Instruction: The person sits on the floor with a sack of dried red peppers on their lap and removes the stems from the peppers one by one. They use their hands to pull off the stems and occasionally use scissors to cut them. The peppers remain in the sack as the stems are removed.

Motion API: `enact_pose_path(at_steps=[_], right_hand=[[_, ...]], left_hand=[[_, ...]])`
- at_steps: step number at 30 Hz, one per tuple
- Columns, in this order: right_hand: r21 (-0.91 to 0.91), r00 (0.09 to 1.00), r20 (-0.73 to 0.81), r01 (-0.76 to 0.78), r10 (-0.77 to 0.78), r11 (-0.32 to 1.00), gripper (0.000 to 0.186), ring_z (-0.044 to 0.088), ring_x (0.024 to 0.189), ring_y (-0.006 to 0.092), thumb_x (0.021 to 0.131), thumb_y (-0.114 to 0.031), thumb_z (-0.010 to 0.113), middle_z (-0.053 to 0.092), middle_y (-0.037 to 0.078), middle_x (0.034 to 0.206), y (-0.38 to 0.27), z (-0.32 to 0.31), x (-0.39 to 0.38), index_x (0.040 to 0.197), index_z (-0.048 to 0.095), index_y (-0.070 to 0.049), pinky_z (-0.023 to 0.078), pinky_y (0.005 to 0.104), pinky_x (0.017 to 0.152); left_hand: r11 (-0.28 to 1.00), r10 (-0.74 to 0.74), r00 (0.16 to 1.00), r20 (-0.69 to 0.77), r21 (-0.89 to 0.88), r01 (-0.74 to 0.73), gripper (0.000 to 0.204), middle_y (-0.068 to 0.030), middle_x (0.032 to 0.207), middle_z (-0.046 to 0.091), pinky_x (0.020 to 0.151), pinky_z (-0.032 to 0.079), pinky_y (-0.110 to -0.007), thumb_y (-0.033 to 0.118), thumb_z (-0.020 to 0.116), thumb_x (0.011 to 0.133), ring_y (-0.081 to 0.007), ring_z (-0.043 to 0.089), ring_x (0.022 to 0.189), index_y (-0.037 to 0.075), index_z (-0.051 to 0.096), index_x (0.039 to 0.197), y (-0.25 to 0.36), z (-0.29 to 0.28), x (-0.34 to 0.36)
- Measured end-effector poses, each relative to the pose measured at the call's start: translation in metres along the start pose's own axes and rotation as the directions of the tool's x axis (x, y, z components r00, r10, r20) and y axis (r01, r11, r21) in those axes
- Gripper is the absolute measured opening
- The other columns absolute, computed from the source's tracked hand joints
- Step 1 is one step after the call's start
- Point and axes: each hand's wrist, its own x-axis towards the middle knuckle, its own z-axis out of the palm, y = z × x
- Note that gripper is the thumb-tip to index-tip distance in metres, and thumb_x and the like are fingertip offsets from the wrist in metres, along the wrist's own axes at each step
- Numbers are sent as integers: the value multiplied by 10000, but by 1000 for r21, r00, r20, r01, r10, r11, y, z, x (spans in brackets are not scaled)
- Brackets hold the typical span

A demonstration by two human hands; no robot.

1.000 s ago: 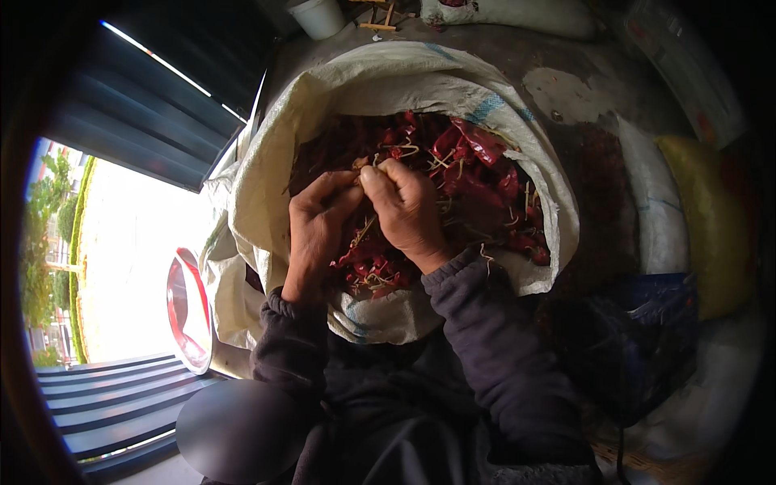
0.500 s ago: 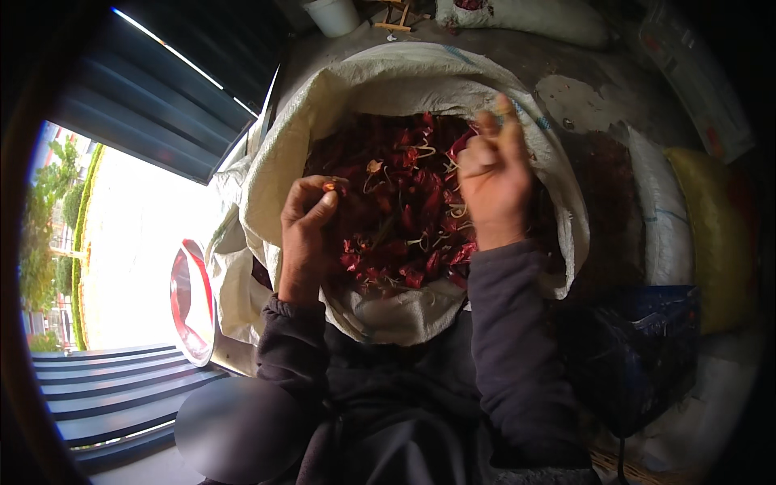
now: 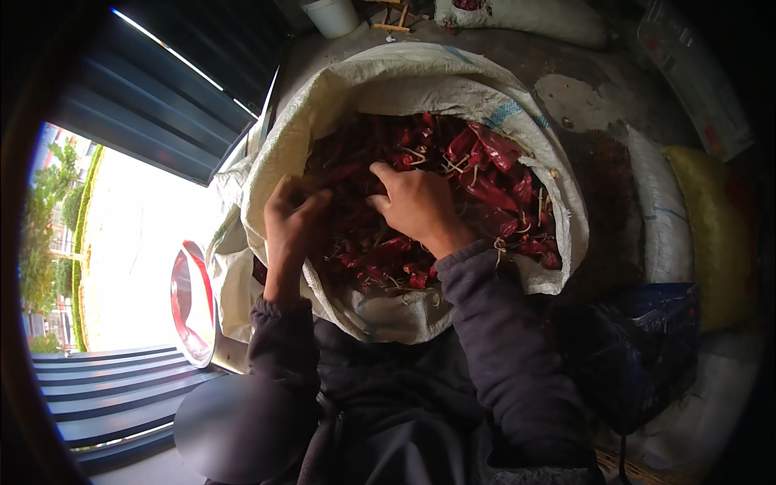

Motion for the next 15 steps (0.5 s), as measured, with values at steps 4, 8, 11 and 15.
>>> enact_pose_path(at_steps=[4, 8, 11, 15], right_hand=[[73, 1000, -21, 7, -5, 997, 292, 714, 744, 384, 868, -255, 790, 718, 150, 775, 7, -2, -2, 1092, 694, -94, 551, 495, 662], [151, 987, -134, -69, 89, 986, 169, 713, 749, 380, 877, -197, 759, 706, 148, 756, 11, 5, -2, 948, 661, -79, 541, 485, 656], [143, 978, -172, -93, 117, 985, 146, 709, 733, 376, 882, -185, 753, 702, 149, 750, 15, 7, -1, 914, 655, -82, 532, 479, 641], [215, 982, -177, -31, 70, 976, 138, 704, 697, 372, 896, -198, 753, 701, 151, 745, 8, 4, -3, 905, 665, -92, 524, 469, 609]], left_hand=[[866, 219, 962, 160, 423, -268, 325, -116, 1032, 775, 816, 585, -357, 96, 738, 874, -242, 744, 904, 31, 729, 1193, 3, 29, 35], [723, 200, 949, 244, 617, -311, 367, -150, 1124, 774, 890, 571, -376, 124, 742, 868, -265, 749, 1009, 59, 744, 1229, -8, 31, 43], [847, 166, 981, 99, 495, -193, 347, -142, 1096, 773, 882, 567, -367, 124, 737, 883, -254, 740, 991, 39, 739, 1219, -4, 23, 31], [997, -75, 997, 27, -14, 76, 296, -85, 1019, 748, 860, 552, -331, 125, 740, 913, -211, 714, 932, 1, 718, 1180, -3, 7, 16]])
